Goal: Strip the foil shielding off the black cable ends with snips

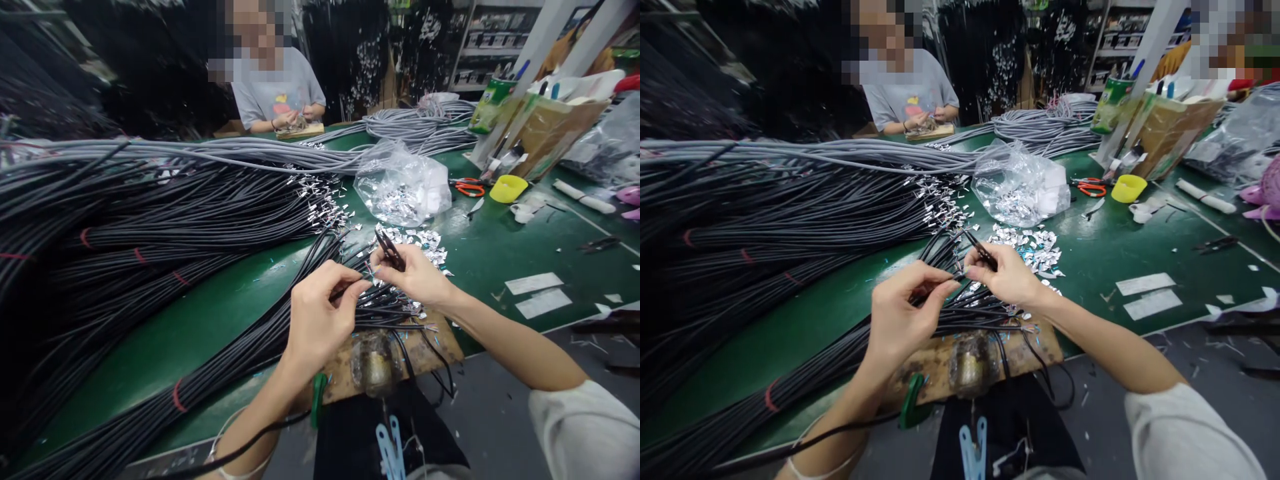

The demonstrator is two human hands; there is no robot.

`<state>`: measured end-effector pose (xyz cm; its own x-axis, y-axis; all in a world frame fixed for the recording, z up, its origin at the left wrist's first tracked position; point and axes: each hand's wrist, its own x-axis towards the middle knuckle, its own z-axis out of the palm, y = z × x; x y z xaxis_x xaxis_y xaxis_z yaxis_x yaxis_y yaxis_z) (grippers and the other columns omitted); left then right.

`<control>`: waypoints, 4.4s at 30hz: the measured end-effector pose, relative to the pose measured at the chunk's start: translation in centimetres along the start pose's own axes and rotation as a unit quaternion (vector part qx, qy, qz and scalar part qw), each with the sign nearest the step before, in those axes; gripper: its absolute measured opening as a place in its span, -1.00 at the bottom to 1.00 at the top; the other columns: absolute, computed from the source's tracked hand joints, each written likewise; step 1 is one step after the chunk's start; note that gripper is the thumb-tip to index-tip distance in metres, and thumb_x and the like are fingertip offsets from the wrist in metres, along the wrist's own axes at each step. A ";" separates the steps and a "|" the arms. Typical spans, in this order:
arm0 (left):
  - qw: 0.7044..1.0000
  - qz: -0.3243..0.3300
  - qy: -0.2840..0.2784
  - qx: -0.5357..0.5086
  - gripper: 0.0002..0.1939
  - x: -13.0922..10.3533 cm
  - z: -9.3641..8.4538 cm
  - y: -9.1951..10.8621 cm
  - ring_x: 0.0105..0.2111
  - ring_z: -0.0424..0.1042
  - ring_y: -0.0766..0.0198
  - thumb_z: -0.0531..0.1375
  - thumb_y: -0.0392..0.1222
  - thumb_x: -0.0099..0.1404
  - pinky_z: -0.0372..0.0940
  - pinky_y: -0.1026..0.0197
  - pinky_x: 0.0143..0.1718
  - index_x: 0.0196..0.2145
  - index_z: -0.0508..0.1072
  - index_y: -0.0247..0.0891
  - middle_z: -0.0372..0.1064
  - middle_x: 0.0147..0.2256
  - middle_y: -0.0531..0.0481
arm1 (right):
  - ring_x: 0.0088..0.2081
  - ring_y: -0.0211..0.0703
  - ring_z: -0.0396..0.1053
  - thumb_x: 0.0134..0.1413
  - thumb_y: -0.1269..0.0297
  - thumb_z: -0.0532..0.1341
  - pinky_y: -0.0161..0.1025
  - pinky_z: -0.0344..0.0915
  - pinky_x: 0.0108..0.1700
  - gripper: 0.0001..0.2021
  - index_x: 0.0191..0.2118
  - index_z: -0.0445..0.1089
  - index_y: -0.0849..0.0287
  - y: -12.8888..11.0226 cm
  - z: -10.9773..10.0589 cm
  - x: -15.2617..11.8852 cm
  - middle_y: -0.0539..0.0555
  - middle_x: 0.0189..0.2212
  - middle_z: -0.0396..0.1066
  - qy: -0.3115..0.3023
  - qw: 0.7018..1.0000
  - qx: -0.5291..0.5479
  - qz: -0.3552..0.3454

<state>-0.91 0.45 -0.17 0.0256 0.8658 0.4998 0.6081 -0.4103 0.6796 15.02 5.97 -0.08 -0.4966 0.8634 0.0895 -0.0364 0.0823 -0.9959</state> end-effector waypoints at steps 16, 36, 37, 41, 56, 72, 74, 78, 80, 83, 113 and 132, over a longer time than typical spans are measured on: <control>0.879 -0.247 -0.204 -0.353 -0.46 0.8 0.1 -0.6 -0.70 -0.21 0.55 0.13 0.21 0.17 -0.24 0.40 -0.71 -0.64 0.03 -0.24 -0.24 -0.65 0.23 | -0.45 -0.31 0.11 0.05 0.41 0.15 -0.29 0.10 -0.38 -0.91 -0.44 0.21 0.18 -0.1 0.2 -0.3 -0.05 -0.50 0.17 0.033 0.969 -0.168 -0.177; 0.897 -0.244 -0.154 -0.335 -0.52 0.3 -0.6 -0.3 -0.70 -0.15 0.53 0.11 0.10 0.25 -0.22 0.39 -0.71 -0.65 0.16 -0.29 -0.16 -0.68 0.20 | -0.43 -0.33 0.27 0.06 0.36 0.24 -0.33 0.16 -0.43 -0.94 -0.32 0.45 0.20 -0.8 -0.1 -1.2 0.01 -0.42 0.38 0.093 0.936 -0.207 -0.271; 0.916 -0.228 -0.135 -0.302 -0.56 0.2 -0.6 -0.2 -0.70 -0.10 0.52 0.12 0.06 0.25 -0.18 0.39 -0.70 -0.63 0.24 -0.31 -0.10 -0.69 0.19 | -0.44 -0.34 0.26 0.05 0.37 0.25 -0.33 0.17 -0.42 -0.95 -0.33 0.45 0.21 -0.8 0.0 -1.2 0.01 -0.43 0.38 0.094 0.936 -0.202 -0.272; 0.981 -0.121 -0.014 -0.152 -0.83 -0.2 -0.5 0.4 -0.58 0.24 0.43 0.22 -0.17 0.18 0.12 0.37 -0.57 -0.49 0.48 -0.32 0.32 -0.58 0.05 | -0.43 -0.33 0.26 0.07 0.37 0.23 -0.32 0.19 -0.39 -0.93 -0.39 0.41 0.24 -0.9 -0.1 -1.1 0.00 -0.47 0.36 0.079 0.951 -0.189 -0.232; 0.999 0.039 0.019 -0.010 -0.94 -0.5 -0.5 1.0 -0.52 0.29 0.38 0.22 -0.37 0.15 0.14 0.31 -0.50 -0.43 0.46 -0.27 0.39 -0.51 0.07 | -0.42 -0.31 0.26 0.02 0.37 0.27 -0.30 0.19 -0.36 -0.91 -0.46 0.37 0.23 -1.3 -0.8 -1.1 -0.01 -0.48 0.33 0.031 0.959 -0.184 -0.212; 0.856 -0.273 -0.237 -0.369 -0.45 0.3 -0.8 -0.2 -0.66 -0.31 0.53 0.10 0.20 0.21 -0.31 0.36 -0.67 -0.66 -0.01 -0.24 -0.25 -0.65 0.21 | -0.44 -0.30 0.17 0.09 0.45 0.12 -0.28 0.15 -0.36 -0.90 -0.42 0.25 0.17 -1.7 -2.2 -0.5 -0.04 -0.49 0.21 0.238 0.915 -0.214 -0.245; 0.857 -0.275 -0.225 -0.373 -0.44 0.4 -0.9 -0.2 -0.67 -0.30 0.53 0.09 0.19 0.22 -0.31 0.36 -0.67 -0.67 0.00 -0.25 -0.24 -0.65 0.21 | -0.44 -0.30 0.21 0.13 0.31 0.16 -0.28 0.17 -0.36 -0.90 -0.40 0.31 0.17 -1.6 -2.3 -0.5 -0.03 -0.48 0.28 0.249 0.920 -0.202 -0.227; 0.936 -0.215 -0.082 -0.268 -0.59 0.1 -0.9 0.2 -0.68 -0.05 0.48 0.14 0.06 0.23 -0.12 0.36 -0.67 -0.60 0.32 -0.32 0.00 -0.68 0.15 | -0.29 -0.23 0.35 0.10 0.18 0.21 -0.24 0.26 -0.22 -0.75 -0.12 0.37 0.13 -1.3 -1.1 -1.3 0.04 -0.25 0.43 0.118 0.946 -0.234 -0.189; 0.972 -0.153 0.027 -0.178 -0.74 -0.2 -0.7 0.5 -0.61 0.16 0.41 0.20 -0.05 0.20 0.06 0.34 -0.59 -0.49 0.45 -0.31 0.23 -0.62 0.08 | -0.16 -0.18 0.35 0.13 0.18 0.19 -0.18 0.26 -0.11 -0.69 -0.01 0.33 0.08 -1.2 -0.5 -1.7 0.07 -0.13 0.42 0.096 0.942 -0.249 -0.201; 0.985 -0.083 0.114 -0.096 -0.88 -0.6 -0.6 0.9 -0.52 0.29 0.34 0.23 -0.17 0.17 0.15 0.32 -0.51 -0.45 0.49 -0.27 0.37 -0.52 0.04 | -0.19 -0.20 0.36 0.17 0.25 0.15 -0.18 0.27 -0.13 -0.76 -0.05 0.40 0.10 -1.3 -0.2 -2.1 0.08 -0.21 0.44 0.096 0.933 -0.270 -0.219; 0.989 0.025 0.145 0.021 -0.95 -1.2 -0.3 1.4 -0.56 0.29 0.40 0.22 -0.34 0.17 0.17 0.33 -0.52 -0.44 0.45 -0.27 0.37 -0.53 0.07 | -0.42 -0.29 0.37 0.14 0.33 0.18 -0.31 0.28 -0.36 -0.81 -0.21 0.52 0.24 -1.5 0.4 -2.1 0.07 -0.42 0.49 0.074 0.941 -0.237 -0.229; 0.952 -0.176 -0.136 -0.211 -0.56 -0.2 -0.9 0.8 -0.76 -0.07 0.51 0.06 0.03 0.30 -0.17 0.37 -0.73 -0.62 0.31 -0.31 -0.06 -0.76 0.19 | -0.47 -0.33 0.18 0.01 0.20 0.29 -0.33 0.13 -0.43 -0.80 -0.46 0.34 0.21 -0.9 0.3 -1.8 -0.04 -0.52 0.25 0.009 0.983 -0.068 -0.170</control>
<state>-1.10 -0.34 0.72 0.1187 0.9895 0.0822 0.2449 -0.1094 0.9634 15.64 4.20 0.67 -0.4597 0.7833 0.4185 -0.0800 0.4328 -0.8979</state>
